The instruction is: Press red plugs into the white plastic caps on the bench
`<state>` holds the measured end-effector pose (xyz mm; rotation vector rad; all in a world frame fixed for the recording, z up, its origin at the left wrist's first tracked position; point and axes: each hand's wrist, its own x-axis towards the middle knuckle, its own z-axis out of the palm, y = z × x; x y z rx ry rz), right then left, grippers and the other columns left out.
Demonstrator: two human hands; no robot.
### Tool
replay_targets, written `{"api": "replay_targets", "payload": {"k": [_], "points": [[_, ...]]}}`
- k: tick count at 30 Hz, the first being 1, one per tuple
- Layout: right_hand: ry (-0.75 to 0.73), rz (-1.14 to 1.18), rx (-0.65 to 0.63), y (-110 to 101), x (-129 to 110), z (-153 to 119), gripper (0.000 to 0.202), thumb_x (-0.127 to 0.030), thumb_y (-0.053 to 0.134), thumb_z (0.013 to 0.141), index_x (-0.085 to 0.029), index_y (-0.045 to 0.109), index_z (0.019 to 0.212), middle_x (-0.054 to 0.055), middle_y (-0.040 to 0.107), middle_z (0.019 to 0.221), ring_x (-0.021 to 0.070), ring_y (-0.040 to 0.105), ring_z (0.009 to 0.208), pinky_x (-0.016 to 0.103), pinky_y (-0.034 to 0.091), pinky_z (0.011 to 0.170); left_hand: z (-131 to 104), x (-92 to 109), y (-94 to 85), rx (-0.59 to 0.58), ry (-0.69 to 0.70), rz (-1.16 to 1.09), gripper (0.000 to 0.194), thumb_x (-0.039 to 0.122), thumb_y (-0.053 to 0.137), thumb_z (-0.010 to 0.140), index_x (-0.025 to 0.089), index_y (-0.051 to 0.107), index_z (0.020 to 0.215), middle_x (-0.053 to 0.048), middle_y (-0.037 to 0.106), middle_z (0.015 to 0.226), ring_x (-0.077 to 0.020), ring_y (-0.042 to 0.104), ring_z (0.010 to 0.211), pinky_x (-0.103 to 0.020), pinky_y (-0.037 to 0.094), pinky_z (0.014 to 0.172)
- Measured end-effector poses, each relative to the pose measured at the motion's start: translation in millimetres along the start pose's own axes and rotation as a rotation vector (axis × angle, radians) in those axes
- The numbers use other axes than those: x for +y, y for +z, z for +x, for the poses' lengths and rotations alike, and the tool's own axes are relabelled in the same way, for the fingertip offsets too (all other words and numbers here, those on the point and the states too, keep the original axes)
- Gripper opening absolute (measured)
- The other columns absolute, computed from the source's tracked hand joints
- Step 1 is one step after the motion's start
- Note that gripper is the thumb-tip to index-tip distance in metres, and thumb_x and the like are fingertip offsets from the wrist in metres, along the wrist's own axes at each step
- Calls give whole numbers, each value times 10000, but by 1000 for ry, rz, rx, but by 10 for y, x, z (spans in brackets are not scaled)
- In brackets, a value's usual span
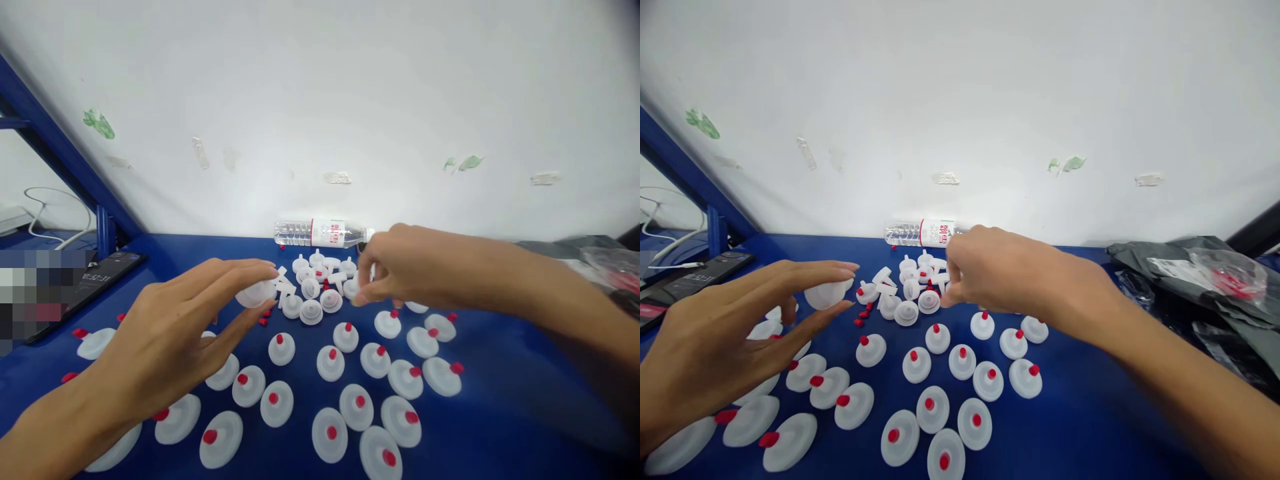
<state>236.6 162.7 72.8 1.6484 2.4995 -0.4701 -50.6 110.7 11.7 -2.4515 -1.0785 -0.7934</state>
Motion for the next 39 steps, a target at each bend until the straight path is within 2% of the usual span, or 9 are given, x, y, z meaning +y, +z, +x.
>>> {"api": "replay_targets", "payload": {"k": [4,6,12,17,21,25,30,36,39], "points": [[93,-235,-19,91,31,105,184,-271,787,883,-185,758,722,101,736,692,258,709,648,356,456,534,14,-28,34,-28,-91,-5,284,467,515,1106,291,601,1312,17,798,1190,-114,725,642,-252,478,533],[105,-244,-25,131,-16,150,167,-237,781,874,-165,757,724,109,723,689,271,712,662,351,431,519,15,-44,42,-52,-120,-13,309,530,503,1103,309,578,1305,51,806,1165,-69,629,481,-243,418,478],[108,-252,-16,205,-37,238,50,-200,754,871,-177,776,833,123,789,935,285,747,828,347,481,629,9,-52,58,-55,-161,-31,359,629,484,1083,302,544,1219,86,811,1057,-51,616,432,-207,421,465],[81,-237,-30,232,-2,241,93,-122,695,855,-168,769,824,128,784,873,281,740,779,338,450,598,-8,-59,70,-75,-150,-22,370,611,480,1090,310,544,1295,80,788,969,-56,552,369,-222,405,446],[31,-150,-18,173,63,220,129,-79,686,806,-169,776,787,105,785,814,254,736,739,321,459,571,-18,-61,85,-90,-107,2,447,577,457,1108,316,488,1470,3,787,1206,-77,553,417,-253,443,490],[-59,20,36,81,101,226,114,-203,732,847,-241,805,925,18,826,886,202,771,810,274,535,609,3,-61,91,-84,-56,13,396,548,459,1115,296,551,1406,11,769,1078,-93,562,470,-254,458,519],[-390,454,114,37,-18,194,99,-235,783,870,-225,784,968,-19,842,897,154,804,833,228,610,695,2,-54,59,-8,7,28,326,480,528,1104,296,592,1365,-8,702,1186,-70,553,529,-238,500,567],[-565,577,61,106,-122,135,393,-268,794,917,-250,679,1292,-14,854,962,166,820,888,259,632,747,-22,-60,38,13,74,33,296,383,515,1122,288,582,1395,-15,734,1230,-150,753,964,-212,514,616],[-614,574,54,145,-168,120,428,-260,801,922,-261,652,1323,-18,853,969,160,815,913,252,626,774,-23,-68,60,5,103,16,303,371,507,1126,283,581,1406,-21,743,1234,-162,764,1003,-226,523,616]]}}
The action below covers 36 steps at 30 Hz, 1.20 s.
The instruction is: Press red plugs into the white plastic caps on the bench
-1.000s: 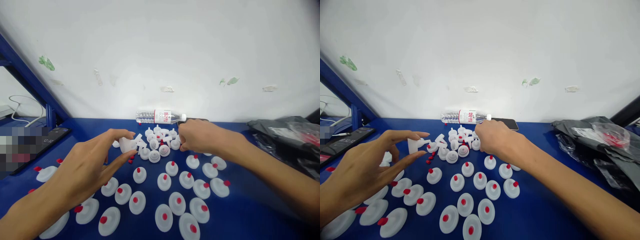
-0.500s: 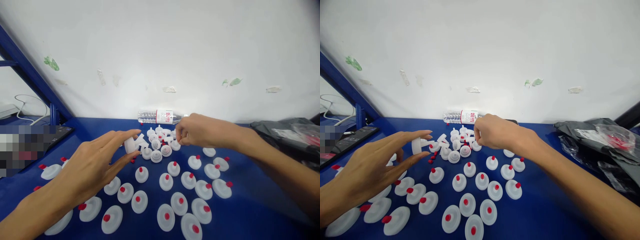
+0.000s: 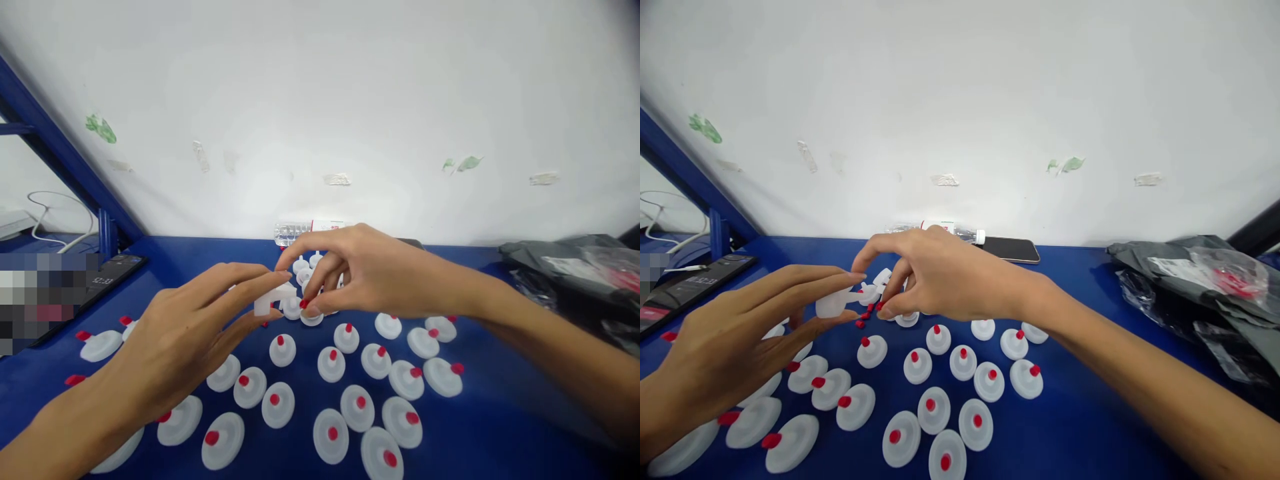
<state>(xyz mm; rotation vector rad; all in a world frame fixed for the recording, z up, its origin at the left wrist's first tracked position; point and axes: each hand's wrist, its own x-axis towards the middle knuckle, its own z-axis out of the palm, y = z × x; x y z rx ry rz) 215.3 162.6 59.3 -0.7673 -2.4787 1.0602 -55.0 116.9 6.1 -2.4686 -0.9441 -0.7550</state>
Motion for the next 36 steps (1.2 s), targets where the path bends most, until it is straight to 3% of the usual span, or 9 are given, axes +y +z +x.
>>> {"api": "replay_targets", "payload": {"k": [5,10,13,16,21,25,30,33,36], "points": [[-53,11,71,51,-44,12,375,-161,761,936,-225,638,1285,-11,843,933,139,813,879,198,601,693,-20,-18,41,0,12,-47,304,355,523,1118,290,601,1405,-30,759,1260,-172,769,973,-237,529,609],[-80,121,60,38,-50,8,346,-227,784,946,-210,636,1258,6,833,941,119,801,851,162,569,645,4,-7,-4,9,13,-45,289,360,516,1121,283,593,1390,-14,780,1221,-171,775,996,-229,549,665],[-70,168,65,30,-78,-5,294,-255,776,952,-216,626,1201,6,828,940,120,784,824,180,557,633,26,29,-21,-6,-97,-54,259,435,491,1116,323,619,1312,44,798,1043,-140,761,732,-228,516,558],[-34,210,49,33,-109,-11,203,-238,766,949,-209,639,1105,11,822,966,130,771,839,212,574,675,3,59,-5,26,-264,-109,265,514,575,1055,344,632,1251,98,728,776,-90,593,443,-219,435,442],[-58,310,-70,71,-99,23,174,-280,697,1016,-194,744,1160,33,805,1008,128,764,861,229,586,715,-67,69,19,92,-311,-129,408,636,617,1004,332,633,1275,111,673,674,-75,572,430,-187,428,433],[-52,287,-111,19,-105,27,242,-334,722,1001,-188,787,1182,39,805,962,145,760,866,226,560,672,-45,81,-10,17,-279,-162,527,693,584,1001,407,552,1442,112,751,766,-76,580,437,-186,451,435],[200,-182,19,-279,-84,-88,209,-444,824,877,-264,834,983,8,821,910,180,765,802,259,542,632,-3,77,-87,81,-371,-348,539,372,732,965,307,539,1464,-27,781,1194,-134,716,712,-254,558,524],[458,-376,-59,-460,32,-179,237,-486,797,874,-252,820,904,19,815,827,206,761,734,294,549,608,17,86,-141,167,-357,-409,470,157,664,967,272,560,1410,-4,770,1117,-108,725,722,-258,594,563],[619,-276,-243,-546,180,-226,189,-413,766,889,-230,793,926,36,826,868,225,779,821,309,580,697,37,138,-183,187,-328,-377,367,133,623,972,289,617,1304,41,762,985,-82,689,639,-242,562,516]]}}
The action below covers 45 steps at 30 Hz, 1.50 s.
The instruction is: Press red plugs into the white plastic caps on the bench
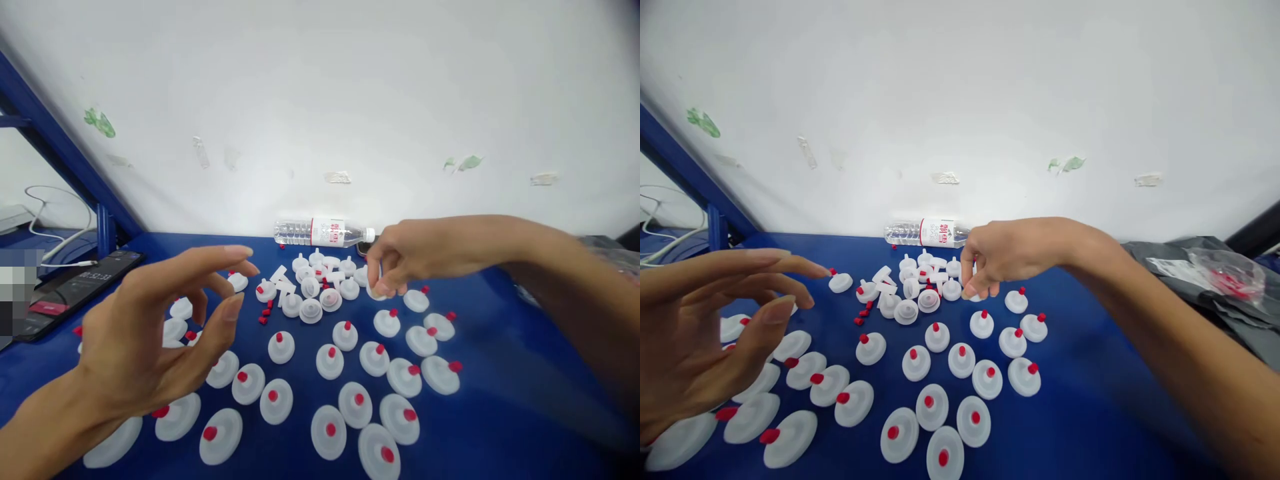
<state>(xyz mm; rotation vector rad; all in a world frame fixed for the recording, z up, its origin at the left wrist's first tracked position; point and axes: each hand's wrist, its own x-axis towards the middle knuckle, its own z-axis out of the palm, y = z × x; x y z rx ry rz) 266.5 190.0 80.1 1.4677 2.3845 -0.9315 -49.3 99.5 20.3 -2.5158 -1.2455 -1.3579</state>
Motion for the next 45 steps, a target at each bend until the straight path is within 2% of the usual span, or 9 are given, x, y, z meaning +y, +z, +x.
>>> {"api": "replay_targets", "payload": {"k": [6,10,14,18,25,28,34,39,45], "points": [[96,9,-159,36,82,144,138,-140,678,814,-208,760,901,40,829,913,206,769,841,266,503,624,-42,83,33,-21,-23,94,229,177,574,984,313,680,1136,81,718,802,-69,642,581,-266,502,539],[117,-5,-158,23,78,142,250,-332,794,804,-231,743,1027,26,802,810,228,757,783,287,502,598,-64,64,37,-18,-50,112,197,200,592,969,313,688,1101,87,708,785,-69,630,564,-271,490,533],[158,-84,-1,-48,148,81,399,-605,762,843,-249,729,1020,34,812,856,232,760,764,329,546,661,-80,7,30,-16,-14,93,265,178,602,963,324,695,1163,84,722,800,-74,609,542,-264,484,505],[223,-253,244,-69,246,133,412,-558,738,860,-260,742,1144,64,811,906,284,762,845,390,533,727,-97,-92,6,-67,75,124,368,136,601,977,337,656,1281,68,774,931,-76,644,572,-255,506,521],[252,-278,213,62,314,373,411,-436,775,803,-215,796,1150,55,798,769,261,748,765,362,499,676,-52,-57,46,-120,119,274,268,164,506,1033,318,596,1233,80,778,983,-47,557,493,-243,434,513],[243,-262,252,0,327,322,342,-450,780,799,-204,813,1033,69,793,750,266,741,745,368,498,666,-22,-43,80,-95,174,332,251,137,519,1036,300,602,1209,33,752,1069,-83,687,737,-243,470,605],[-85,-62,364,-79,-34,30,421,-625,688,910,-251,811,1058,46,805,935,198,694,788,309,472,667,21,-79,89,-76,222,339,387,192,641,1030,315,582,1392,-17,688,1244,-148,693,985,-233,534,691],[-463,279,233,276,-464,-8,415,-640,713,914,-245,807,1002,12,763,892,140,628,755,259,431,608,-67,-126,109,-194,225,367,564,467,568,1081,417,378,1610,-59,619,1423,-114,642,723,-261,547,598],[-566,347,86,436,-596,19,449,-635,658,973,-212,795,1035,26,776,945,119,628,729,268,411,580,-149,-242,95,-169,295,363,388,378,501,1113,460,542,1491,-20,673,1303,-193,721,877,-341,571,675]]}}
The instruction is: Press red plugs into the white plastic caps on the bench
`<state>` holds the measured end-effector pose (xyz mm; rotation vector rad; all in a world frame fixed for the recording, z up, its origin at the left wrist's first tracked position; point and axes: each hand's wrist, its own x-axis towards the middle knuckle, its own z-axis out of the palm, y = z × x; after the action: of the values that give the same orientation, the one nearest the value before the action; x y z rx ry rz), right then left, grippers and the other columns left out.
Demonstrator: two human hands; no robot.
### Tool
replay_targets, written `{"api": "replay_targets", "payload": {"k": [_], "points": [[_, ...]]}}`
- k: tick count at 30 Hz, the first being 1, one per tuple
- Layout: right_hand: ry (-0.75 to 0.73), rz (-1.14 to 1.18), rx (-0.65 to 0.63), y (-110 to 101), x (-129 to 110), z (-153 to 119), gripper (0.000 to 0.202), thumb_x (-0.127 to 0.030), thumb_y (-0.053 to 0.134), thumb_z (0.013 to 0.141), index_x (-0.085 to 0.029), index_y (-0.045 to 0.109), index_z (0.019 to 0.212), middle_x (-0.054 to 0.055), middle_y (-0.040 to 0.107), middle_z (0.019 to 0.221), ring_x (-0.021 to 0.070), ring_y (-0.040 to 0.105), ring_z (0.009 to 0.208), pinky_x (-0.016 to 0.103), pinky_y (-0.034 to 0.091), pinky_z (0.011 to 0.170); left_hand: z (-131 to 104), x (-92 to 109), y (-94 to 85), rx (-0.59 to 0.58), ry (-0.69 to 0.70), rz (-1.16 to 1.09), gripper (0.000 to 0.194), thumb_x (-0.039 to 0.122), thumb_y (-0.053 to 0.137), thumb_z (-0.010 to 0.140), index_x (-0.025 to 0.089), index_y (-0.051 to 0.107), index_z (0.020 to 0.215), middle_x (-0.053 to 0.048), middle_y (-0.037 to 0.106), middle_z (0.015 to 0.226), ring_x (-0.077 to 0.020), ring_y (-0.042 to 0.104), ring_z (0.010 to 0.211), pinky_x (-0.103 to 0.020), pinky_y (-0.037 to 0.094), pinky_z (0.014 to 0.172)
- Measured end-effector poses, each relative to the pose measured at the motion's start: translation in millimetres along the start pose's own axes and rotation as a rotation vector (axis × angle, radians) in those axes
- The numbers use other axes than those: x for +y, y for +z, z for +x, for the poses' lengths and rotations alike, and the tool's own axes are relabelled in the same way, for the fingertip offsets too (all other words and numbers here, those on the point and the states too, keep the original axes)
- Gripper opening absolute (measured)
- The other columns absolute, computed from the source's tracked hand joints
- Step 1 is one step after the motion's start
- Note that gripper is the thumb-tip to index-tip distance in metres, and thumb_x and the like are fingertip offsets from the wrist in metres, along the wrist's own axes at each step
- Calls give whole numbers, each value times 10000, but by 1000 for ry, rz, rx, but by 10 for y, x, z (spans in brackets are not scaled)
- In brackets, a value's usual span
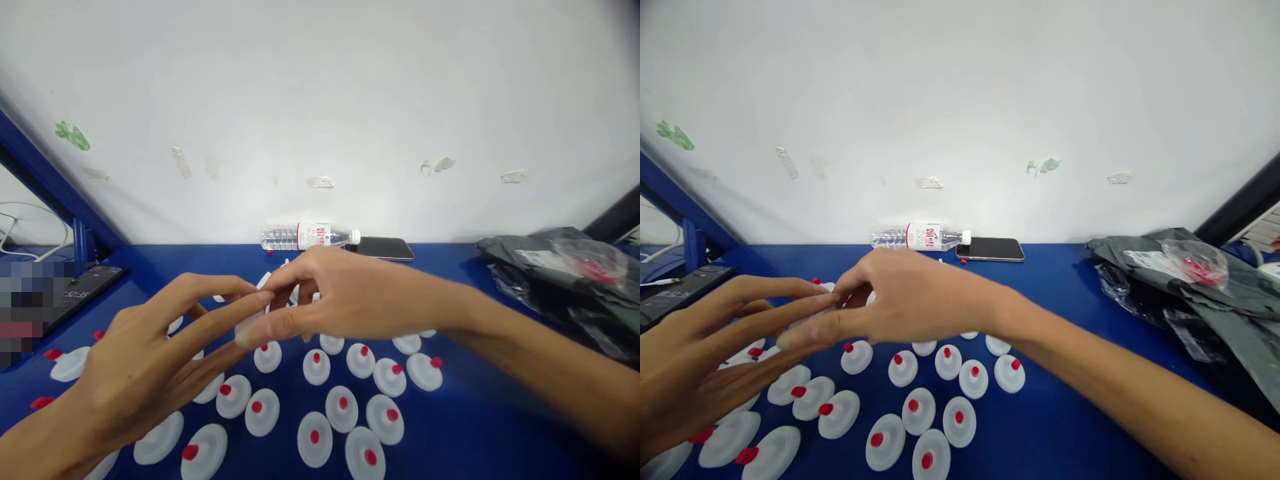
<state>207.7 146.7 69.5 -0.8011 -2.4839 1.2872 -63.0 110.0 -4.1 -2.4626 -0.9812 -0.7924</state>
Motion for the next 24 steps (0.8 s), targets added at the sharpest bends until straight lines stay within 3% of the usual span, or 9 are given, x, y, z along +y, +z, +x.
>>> {"api": "replay_targets", "payload": {"k": [3,6,8,10,13,16,21,24], "points": [[105,-277,211,-207,92,-16,499,-655,548,1026,-231,811,1038,22,770,853,116,611,645,276,387,541,92,16,-76,71,-13,-22,388,271,626,1054,389,607,1424,1,727,1260,-224,721,1003,-396,576,854],[357,-732,456,-462,339,-27,343,-494,584,1047,-243,815,1071,23,798,890,153,694,775,288,476,674,196,52,-134,115,-11,-29,290,251,683,1016,307,650,1299,13,767,1177,-214,715,1044,-388,558,933],[452,-812,421,-585,545,-29,138,-312,718,959,-238,827,1001,32,812,965,191,723,867,305,500,724,219,75,-142,138,-63,-1,219,316,656,1027,300,673,1245,22,781,1129,-212,706,1005,-383,557,881],[520,-843,349,-643,727,-23,80,-228,766,908,-224,822,966,34,805,974,212,729,880,328,531,756,205,95,-137,134,-148,28,208,358,626,1036,308,694,1226,33,783,1138,-214,691,967,-381,551,825],[611,-879,247,-629,895,2,185,-314,741,977,-190,759,1114,53,767,1104,210,727,955,391,598,858,173,107,-127,138,-217,39,207,308,609,1047,284,695,1234,19,768,1196,-200,694,972,-371,545,853],[665,-905,194,-571,947,30,333,-400,685,1028,-185,679,1283,95,702,1292,229,710,1081,451,613,929,179,84,-107,144,-161,40,231,251,642,1029,250,693,1254,4,761,1176,-185,732,987,-343,557,943],[668,-897,178,-529,964,50,374,-395,692,1022,-188,661,1332,106,682,1343,250,701,1127,470,608,949,203,53,-60,163,-144,74,401,219,609,1028,223,635,1428,-34,721,1183,-164,718,878,-296,550,891],[656,-863,191,-544,984,48,378,-396,691,1023,-189,657,1337,107,679,1347,249,701,1127,469,609,948,197,73,-56,169,-164,72,346,237,616,1028,225,670,1369,-38,714,1204,-178,724,957,-295,544,918]]}}
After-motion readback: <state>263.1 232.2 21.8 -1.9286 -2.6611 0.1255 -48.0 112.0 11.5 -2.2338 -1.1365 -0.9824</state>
